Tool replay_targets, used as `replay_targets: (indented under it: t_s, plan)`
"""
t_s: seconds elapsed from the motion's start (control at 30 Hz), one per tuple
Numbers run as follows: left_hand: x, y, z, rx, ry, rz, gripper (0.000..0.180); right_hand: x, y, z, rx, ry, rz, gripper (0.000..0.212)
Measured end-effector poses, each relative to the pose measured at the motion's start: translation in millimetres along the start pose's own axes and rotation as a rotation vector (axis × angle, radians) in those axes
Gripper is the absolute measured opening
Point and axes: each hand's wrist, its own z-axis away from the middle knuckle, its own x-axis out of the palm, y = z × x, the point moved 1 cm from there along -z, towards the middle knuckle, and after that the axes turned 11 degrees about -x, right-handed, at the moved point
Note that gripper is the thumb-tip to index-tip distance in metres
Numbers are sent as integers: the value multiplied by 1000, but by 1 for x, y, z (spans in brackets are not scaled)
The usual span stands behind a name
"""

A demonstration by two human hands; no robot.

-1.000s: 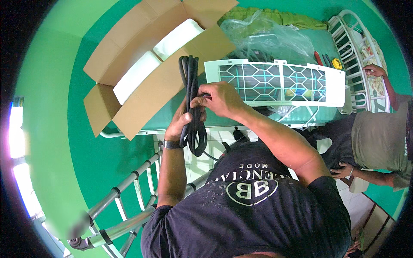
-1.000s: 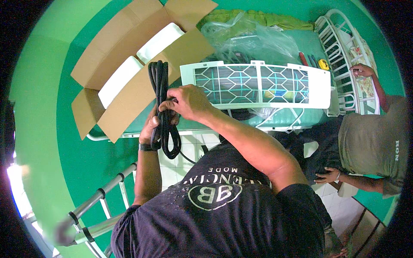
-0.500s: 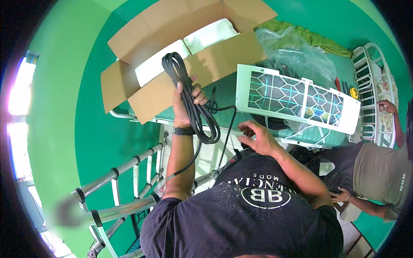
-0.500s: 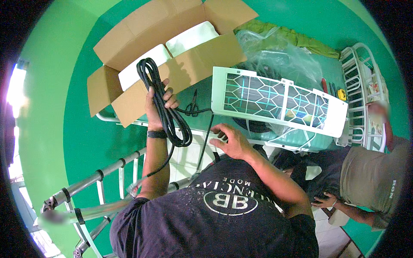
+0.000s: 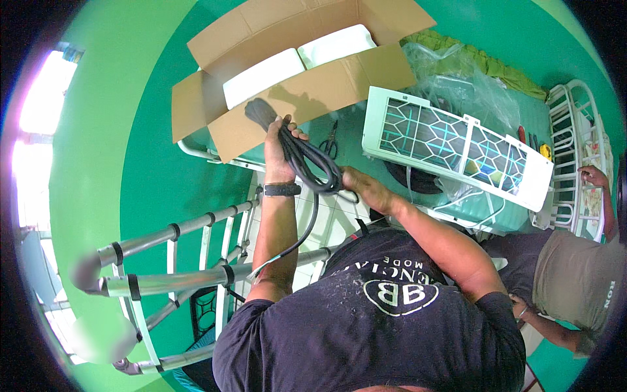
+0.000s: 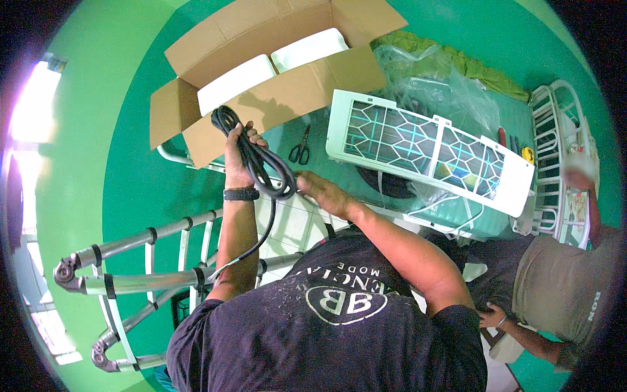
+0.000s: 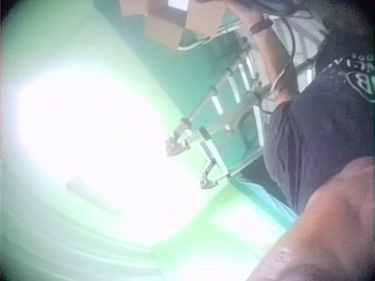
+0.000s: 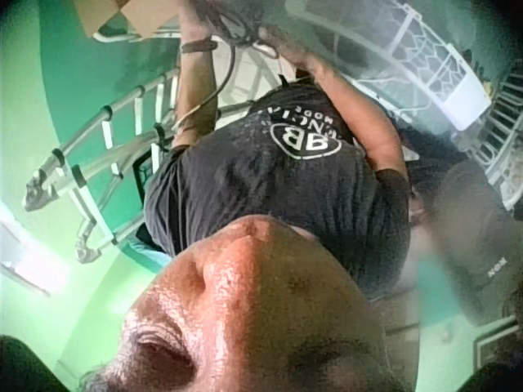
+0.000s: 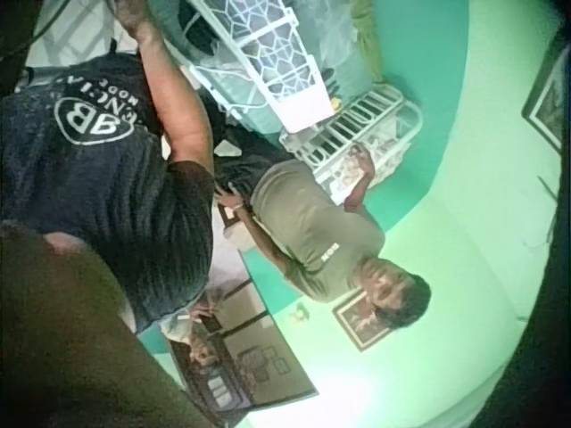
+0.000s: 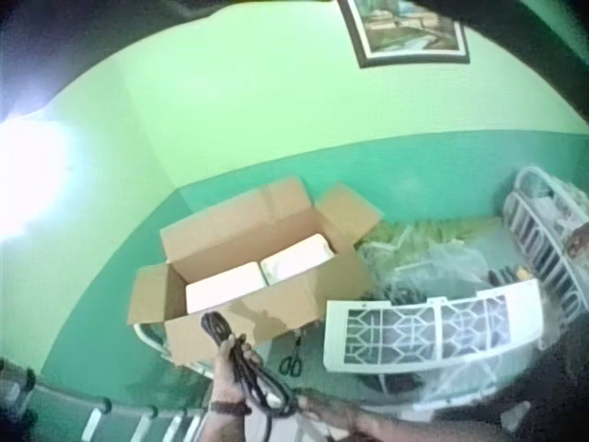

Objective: The person assembles a split air conditioner unit on a table. They handle the power cord, remove the front grille, measure the unit with a tape measure, and attach a drain hose using a screwdriver. Another person assists by holding the unit steady.

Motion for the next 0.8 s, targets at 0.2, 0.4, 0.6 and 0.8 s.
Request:
replay_targets:
  t_s: [0.2,0.4,0.6,0.8]
  plan:
    - [5,-46,8,450,396,-100,20,1,0,14,227,16,-487,54]
    - [9,-64,38,495,297,-157,19,-5,-7,44,269,33,-820,65]
    - [2,-93,93,183,213,-401,38,-36,-38,62,244,30,-649,37]
    - [52,-112,196,418,289,-2059,67,-41,-67,95,258,-21,-133,35]
